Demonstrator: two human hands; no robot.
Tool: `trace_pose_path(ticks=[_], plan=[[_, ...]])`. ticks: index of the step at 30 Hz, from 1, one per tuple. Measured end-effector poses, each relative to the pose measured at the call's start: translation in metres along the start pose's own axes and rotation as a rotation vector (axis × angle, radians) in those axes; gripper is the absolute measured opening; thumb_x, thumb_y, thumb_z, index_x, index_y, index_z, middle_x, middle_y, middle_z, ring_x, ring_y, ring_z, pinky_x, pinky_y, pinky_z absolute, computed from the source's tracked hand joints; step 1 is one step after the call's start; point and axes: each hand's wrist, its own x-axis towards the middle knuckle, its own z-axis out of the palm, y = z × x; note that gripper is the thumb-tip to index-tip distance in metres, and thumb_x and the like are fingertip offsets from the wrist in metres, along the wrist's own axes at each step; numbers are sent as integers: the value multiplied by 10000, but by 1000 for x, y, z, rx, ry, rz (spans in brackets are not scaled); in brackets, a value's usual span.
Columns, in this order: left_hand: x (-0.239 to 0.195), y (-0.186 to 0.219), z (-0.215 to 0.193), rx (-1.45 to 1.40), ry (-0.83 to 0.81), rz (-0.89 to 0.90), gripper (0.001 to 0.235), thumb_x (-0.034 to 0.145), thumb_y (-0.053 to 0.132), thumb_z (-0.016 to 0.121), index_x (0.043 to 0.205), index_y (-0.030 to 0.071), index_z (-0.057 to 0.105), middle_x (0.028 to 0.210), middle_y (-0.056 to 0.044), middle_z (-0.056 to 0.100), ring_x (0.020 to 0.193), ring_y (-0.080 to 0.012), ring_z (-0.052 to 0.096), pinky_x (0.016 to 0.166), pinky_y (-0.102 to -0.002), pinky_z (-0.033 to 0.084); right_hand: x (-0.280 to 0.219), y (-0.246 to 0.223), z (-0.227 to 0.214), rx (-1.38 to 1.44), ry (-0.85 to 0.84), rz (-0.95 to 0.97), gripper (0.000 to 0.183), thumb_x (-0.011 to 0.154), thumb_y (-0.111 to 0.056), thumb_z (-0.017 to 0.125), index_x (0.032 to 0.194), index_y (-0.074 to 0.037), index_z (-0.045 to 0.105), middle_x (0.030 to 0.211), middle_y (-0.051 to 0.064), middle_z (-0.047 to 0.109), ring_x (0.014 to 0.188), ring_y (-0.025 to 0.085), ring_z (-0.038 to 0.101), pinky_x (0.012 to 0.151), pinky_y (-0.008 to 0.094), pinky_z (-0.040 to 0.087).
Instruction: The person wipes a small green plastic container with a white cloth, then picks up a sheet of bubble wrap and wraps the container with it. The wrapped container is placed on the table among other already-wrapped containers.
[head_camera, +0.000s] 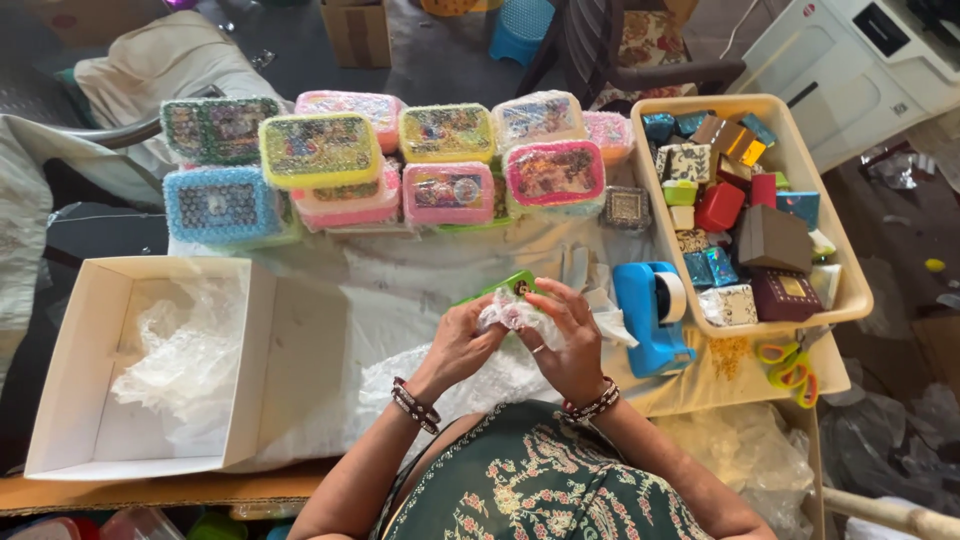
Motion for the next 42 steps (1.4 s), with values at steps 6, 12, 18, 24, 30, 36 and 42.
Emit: trace_pose_path(ticks=[6,12,18,24,30,36,42], plan=[[2,-12,-2,-129,29,16,275,980,254,662,1180,81,738,786,29,695,727,4,508,619,-252,480,9,7,4,207,67,90,292,907,-158,791,1124,-52,626,1213,108,677,1044,270,697,892,364,577],[2,0,2,-100,3,-28,278,941,312,721,1095,84,758,745,70,673,711,8,512,621,-233,480,15,20,2,159,16,40,124,943,-73,711,1039,-81,633,1078,106,707,961,262,717,831,355,575],[5,-5,10,-19,-140,-87,296,896,349,789,942,63,732,663,42,597,638,-27,489,591,-250,453,3,59,10,233,-27,481,63,973,-82,688,996,-61,633,753,61,677,664,128,640,631,259,497],[2,2,8,-15,-234,-45,289,879,339,788,932,61,729,634,35,573,612,-34,470,579,-261,436,1,86,7,502,82,559,30,1026,-29,630,1006,-35,608,824,-4,635,759,53,582,691,220,497],[-2,9,0,-50,-283,-74,288,873,321,794,935,47,734,658,60,585,642,-11,472,602,-239,446,4,103,2,586,130,569,31,1039,-10,615,1033,-36,598,844,-12,626,769,47,583,723,211,510],[-5,3,-4,-57,-294,-96,297,875,324,791,927,38,731,668,57,560,651,-18,457,597,-250,434,2,109,2,666,149,569,48,1042,25,610,1058,-19,622,934,0,636,846,47,583,778,216,508],[-6,20,-15,160,-366,-84,305,854,346,789,983,74,743,659,5,640,599,-73,540,610,-288,467,-4,121,-5,698,149,535,86,1032,36,618,1103,-11,631,982,18,665,893,91,623,838,238,539]])
